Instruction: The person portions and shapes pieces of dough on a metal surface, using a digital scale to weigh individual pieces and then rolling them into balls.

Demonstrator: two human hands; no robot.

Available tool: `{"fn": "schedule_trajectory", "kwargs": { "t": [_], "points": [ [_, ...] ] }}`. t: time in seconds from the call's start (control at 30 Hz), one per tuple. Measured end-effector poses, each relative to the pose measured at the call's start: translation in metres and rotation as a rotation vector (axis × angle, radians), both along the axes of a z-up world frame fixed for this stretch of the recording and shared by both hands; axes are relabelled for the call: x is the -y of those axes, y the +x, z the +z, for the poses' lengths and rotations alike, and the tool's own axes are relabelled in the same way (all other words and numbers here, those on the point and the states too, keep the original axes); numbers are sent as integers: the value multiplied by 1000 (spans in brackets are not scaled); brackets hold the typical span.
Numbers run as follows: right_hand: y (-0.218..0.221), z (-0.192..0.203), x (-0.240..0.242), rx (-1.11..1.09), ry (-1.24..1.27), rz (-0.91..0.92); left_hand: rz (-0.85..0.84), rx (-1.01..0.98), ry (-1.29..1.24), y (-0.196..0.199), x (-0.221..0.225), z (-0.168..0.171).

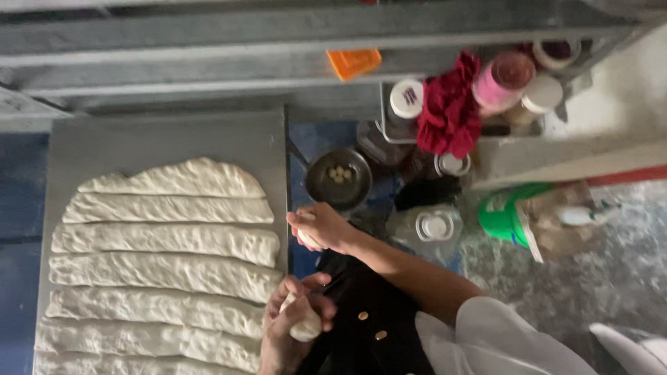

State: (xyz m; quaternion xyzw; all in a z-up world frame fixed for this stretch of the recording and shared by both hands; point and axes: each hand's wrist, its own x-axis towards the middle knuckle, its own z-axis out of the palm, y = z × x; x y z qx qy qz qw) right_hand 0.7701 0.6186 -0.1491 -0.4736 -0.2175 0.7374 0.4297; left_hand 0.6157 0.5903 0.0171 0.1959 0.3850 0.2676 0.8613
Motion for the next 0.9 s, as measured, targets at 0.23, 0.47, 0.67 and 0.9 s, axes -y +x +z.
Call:
{"fn": "schedule_trajectory", "kwargs": {
  "t": [0.23, 0.47, 0.67, 0.9],
  "points": [
    [63, 37, -55, 130, 391, -83, -145, -468, 224, 29, -52, -23],
    [100, 97, -32, 169, 689, 158, -178, -461, 412, 73, -92, -58],
    [141, 105, -38, 466, 726, 91, -136, -305, 455, 104, -104, -84],
    [240, 166, -17, 708, 894, -391, -147, -339, 386, 137, -117, -73]
  ]
}}
